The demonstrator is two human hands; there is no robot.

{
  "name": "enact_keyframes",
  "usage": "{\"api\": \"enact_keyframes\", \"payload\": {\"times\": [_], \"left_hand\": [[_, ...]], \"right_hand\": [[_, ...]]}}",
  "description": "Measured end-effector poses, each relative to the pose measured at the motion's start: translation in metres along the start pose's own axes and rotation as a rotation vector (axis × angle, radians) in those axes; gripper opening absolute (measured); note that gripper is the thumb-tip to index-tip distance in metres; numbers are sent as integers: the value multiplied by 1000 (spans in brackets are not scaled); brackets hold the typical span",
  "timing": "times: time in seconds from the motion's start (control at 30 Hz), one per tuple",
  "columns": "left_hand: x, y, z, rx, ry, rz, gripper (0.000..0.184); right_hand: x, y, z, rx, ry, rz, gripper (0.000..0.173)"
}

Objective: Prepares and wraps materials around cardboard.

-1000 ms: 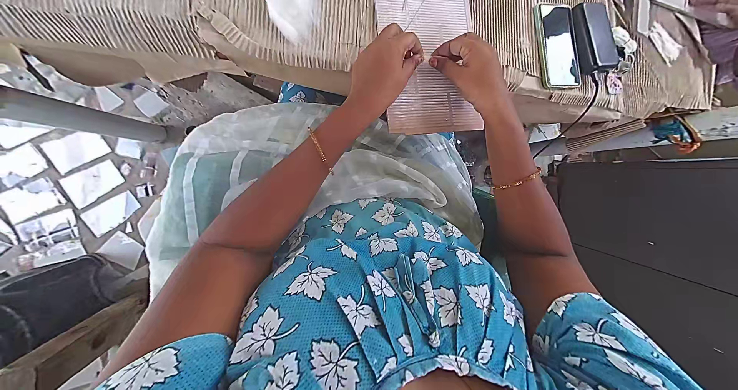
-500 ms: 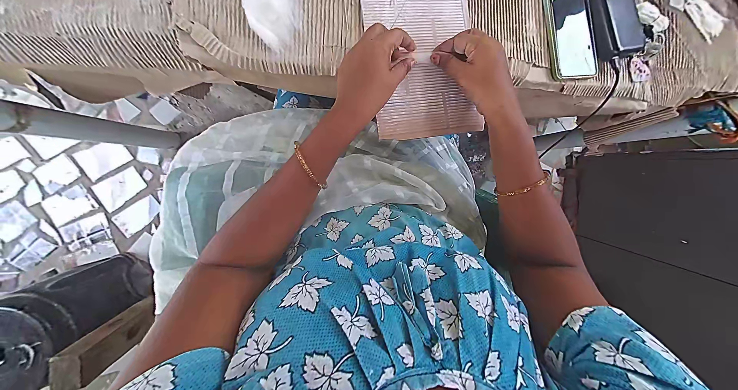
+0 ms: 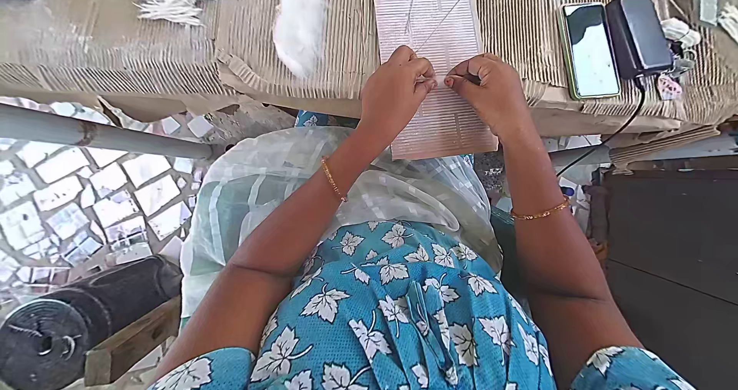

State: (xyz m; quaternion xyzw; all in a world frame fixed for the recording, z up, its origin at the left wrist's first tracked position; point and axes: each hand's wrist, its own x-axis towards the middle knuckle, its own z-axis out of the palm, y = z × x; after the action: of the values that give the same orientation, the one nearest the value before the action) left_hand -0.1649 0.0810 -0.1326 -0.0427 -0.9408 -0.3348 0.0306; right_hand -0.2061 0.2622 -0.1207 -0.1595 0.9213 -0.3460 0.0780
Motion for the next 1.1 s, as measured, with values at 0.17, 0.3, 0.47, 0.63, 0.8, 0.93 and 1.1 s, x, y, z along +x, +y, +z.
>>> {"api": "enact_keyframes", "payload": {"times": [0.17,0.3,0.47,0.63,0.8,0.93,1.1], "left_hand": [[0,-2,2,-7,14,-5,19],[1,-4,2,-17,19,7,19],[0,-9,-1,-100,12,6,26],[-4,-14,-7,-178,15,3,21],[-6,-15,-7,-124,19,17,19],[-8,-15,-7,-105,3,-18,22],[-9,-12,-9,-84,-8,-42,23]], "right_hand": [[0,-3,-4,-14,-14,11,20],[-1,-2,-5,-14,-16,27,21],[-1,0,-7,-11,-2,27,22],[-1,0,-6,0,-4,22,21],[-2,-1,-6,-3,6,27,19],[-3,-1,-6,-39,4,40,21],[-3,-3,-5,-44,-12,68,21]]}}
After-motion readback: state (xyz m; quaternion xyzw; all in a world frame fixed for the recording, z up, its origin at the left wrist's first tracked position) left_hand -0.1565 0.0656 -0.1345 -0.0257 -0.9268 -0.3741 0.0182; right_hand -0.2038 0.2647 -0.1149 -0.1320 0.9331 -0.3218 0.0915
